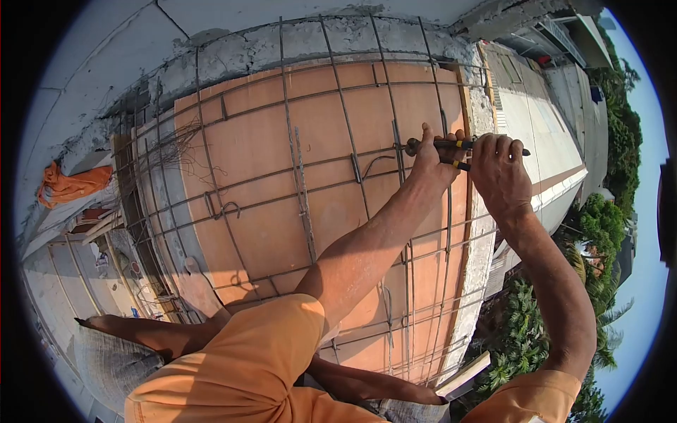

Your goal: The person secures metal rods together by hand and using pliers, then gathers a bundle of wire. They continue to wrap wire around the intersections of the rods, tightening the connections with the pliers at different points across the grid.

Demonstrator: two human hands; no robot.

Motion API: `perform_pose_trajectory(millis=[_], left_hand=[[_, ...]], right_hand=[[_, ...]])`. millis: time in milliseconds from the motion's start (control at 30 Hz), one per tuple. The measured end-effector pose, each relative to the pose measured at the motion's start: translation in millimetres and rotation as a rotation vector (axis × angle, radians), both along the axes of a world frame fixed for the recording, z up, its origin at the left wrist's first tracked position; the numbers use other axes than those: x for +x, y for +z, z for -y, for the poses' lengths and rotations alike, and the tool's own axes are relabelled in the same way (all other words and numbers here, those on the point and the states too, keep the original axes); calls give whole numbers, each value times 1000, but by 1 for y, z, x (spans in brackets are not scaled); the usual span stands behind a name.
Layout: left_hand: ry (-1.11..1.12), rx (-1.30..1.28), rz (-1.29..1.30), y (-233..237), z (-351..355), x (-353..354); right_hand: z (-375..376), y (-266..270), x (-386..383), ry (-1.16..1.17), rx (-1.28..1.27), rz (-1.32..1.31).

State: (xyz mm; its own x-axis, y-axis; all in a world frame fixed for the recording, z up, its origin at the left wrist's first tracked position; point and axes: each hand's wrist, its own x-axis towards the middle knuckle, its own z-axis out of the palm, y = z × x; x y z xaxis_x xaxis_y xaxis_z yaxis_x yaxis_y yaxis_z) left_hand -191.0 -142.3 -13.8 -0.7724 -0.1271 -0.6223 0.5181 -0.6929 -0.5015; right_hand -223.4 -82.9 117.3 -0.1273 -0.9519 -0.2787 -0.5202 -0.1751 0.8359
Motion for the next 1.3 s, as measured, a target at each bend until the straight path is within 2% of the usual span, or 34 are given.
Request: perform_pose_trajectory(millis=[100, 167, 200, 267, 300, 333, 400, 533, 600, 633, 667, 733, 800, 867, 933, 967, 1000, 1067, 1133, 1200, 1267, 1300], left_hand=[[66, 51, 18, -2, 0, 2], [44, -66, -124, -6, -13, 15], [46, -54, -120, -8, -23, 24], [-36, -229, -98, -14, -42, 40], [-33, -293, -153, -23, -50, 43], [-21, -291, -156, -19, -47, 42], [-55, -193, -118, -5, -37, 40], [8, -196, -165, -11, -32, 35], [13, -218, -185, -12, -33, 27], [-43, -165, -120, -13, -32, 24], [-97, -110, -57, -8, -30, 25], [-98, -76, -40, -1, -27, 24], [-166, -77, 126, -1, -28, 13], [-147, -88, 110, -2, -32, 14], [-153, -186, 77, -2, -31, 19], [-155, -251, -8, -11, -36, 32], [-159, -247, -7, -7, -34, 43], [-70, -193, -47, 8, -20, 56], [-61, -157, -66, 0, -16, 43], [-128, -309, -150, -35, -32, 32], [-154, -300, -137, -28, -28, 36], [-177, -306, -78, -24, -27, 37]], right_hand=[[17, 8, -11, -22, 65, 93], [21, 16, -21, -359, 98, 645], [24, 19, -25, -362, 111, 646], [32, 24, -33, -1352, 386, 1134], [27, 24, -34, -1588, 383, 1293], [13, 17, -36, -1718, 323, 1462], [-6, 2, -37, -1860, 352, 1656], [0, 10, -8, -1766, 203, 1452], [-11, 11, 20, -881, 137, 965], [-14, 13, 42, -836, 103, 773], [-32, 9, 53, -555, 107, 624], [-56, -12, 49, -352, 15, 422], [-56, -16, 31, -543, 22, 548], [-61, -27, 3, -423, -33, 573], [-52, -24, -13, -684, 20, 808], [-36, -12, -23, -807, 167, 1041], [-12, 7, -16, -1485, 198, 1290], [-22, 5, -25, -1824, 102, 1830], [-39, -14, -32, -1965, 49, 2037], [-42, -17, -26, -1908, 81, 1865], [-18, 10, 4, -1574, 194, 1395], [-36, 3, 15, -1139, 147, 1192]])
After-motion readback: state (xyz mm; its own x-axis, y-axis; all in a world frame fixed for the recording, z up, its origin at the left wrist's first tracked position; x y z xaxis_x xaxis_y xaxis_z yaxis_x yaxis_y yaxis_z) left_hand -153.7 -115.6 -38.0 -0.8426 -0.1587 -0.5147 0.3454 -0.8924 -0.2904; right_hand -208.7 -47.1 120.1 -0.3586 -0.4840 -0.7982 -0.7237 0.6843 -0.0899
